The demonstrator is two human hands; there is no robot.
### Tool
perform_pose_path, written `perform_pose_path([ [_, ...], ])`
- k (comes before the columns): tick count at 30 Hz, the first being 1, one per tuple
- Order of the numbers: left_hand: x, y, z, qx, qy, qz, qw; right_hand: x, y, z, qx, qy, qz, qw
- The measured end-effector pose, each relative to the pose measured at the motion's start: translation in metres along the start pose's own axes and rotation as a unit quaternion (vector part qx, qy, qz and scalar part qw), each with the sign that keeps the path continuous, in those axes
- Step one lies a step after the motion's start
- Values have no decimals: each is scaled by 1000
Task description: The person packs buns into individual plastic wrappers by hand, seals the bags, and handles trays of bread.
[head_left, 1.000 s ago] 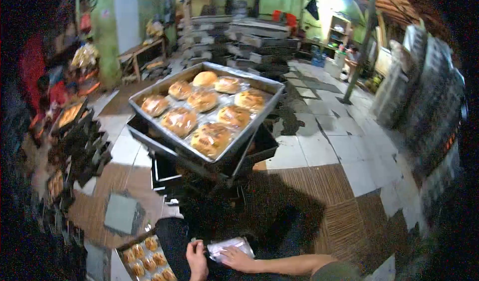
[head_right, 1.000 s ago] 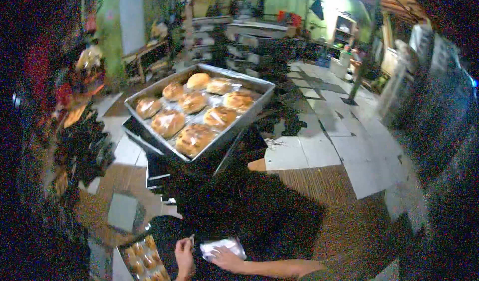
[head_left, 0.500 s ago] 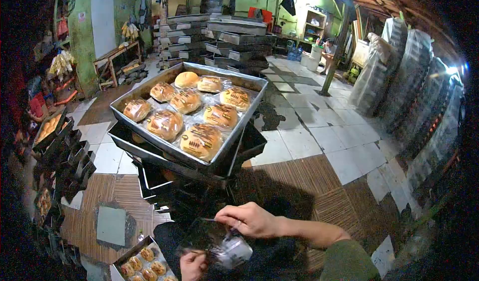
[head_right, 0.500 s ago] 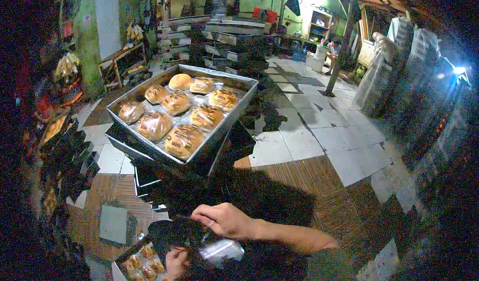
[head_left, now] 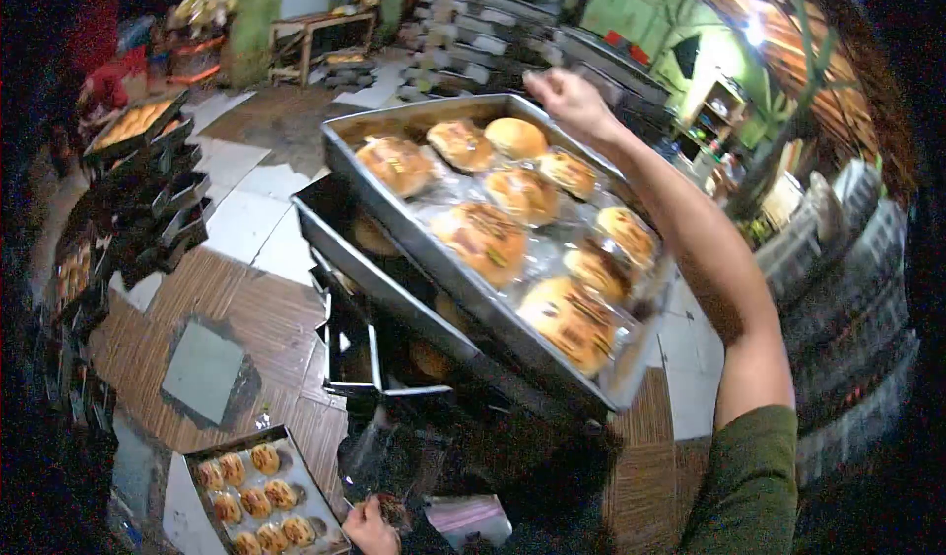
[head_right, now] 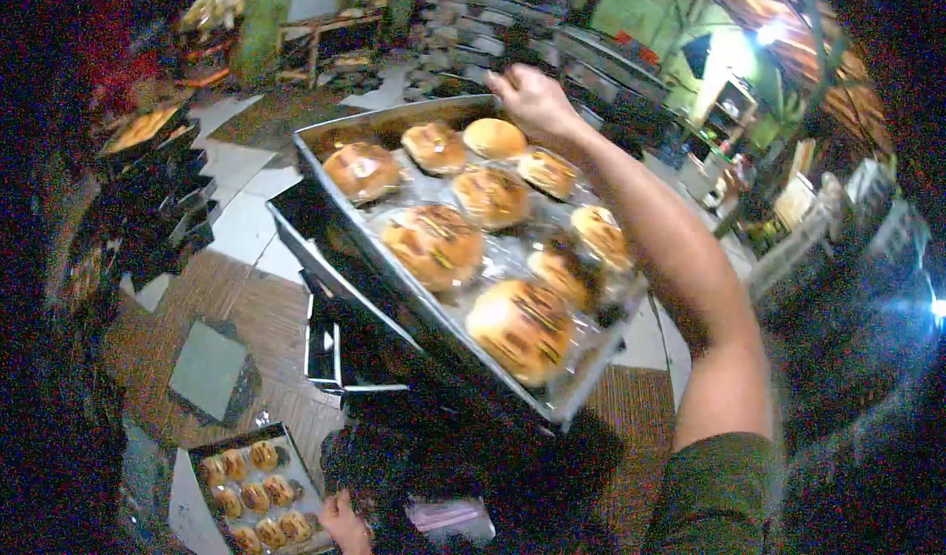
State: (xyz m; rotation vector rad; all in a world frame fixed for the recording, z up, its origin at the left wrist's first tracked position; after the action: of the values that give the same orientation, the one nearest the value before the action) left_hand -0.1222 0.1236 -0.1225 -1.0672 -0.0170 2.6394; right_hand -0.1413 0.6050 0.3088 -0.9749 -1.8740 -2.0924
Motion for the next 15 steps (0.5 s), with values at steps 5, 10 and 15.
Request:
perform_pose_path([
  [5, 22, 12, -21, 61, -72, 4, 996, 20, -117, 103, -52, -156, -178, 970],
  [10, 16, -3, -3, -184, 66, -75, 978, 9, -133, 138, 197, -352, -206, 892],
  [15, 21, -12, -38, -430, 225, -34, 874, 8, -113, 78, 170, -186, -183, 950],
])
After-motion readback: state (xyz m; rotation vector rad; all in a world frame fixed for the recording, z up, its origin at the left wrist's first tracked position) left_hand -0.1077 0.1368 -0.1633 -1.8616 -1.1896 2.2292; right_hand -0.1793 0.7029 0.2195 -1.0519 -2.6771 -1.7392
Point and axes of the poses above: each hand's wrist, its own x-axis towards the middle knuckle, its own y-axis out of the back of the hand, z = x × y, the point moved 9 cm from there along x, towards the middle knuckle, and after that the axes turned 13 degrees about y, right-handed, at the moved point
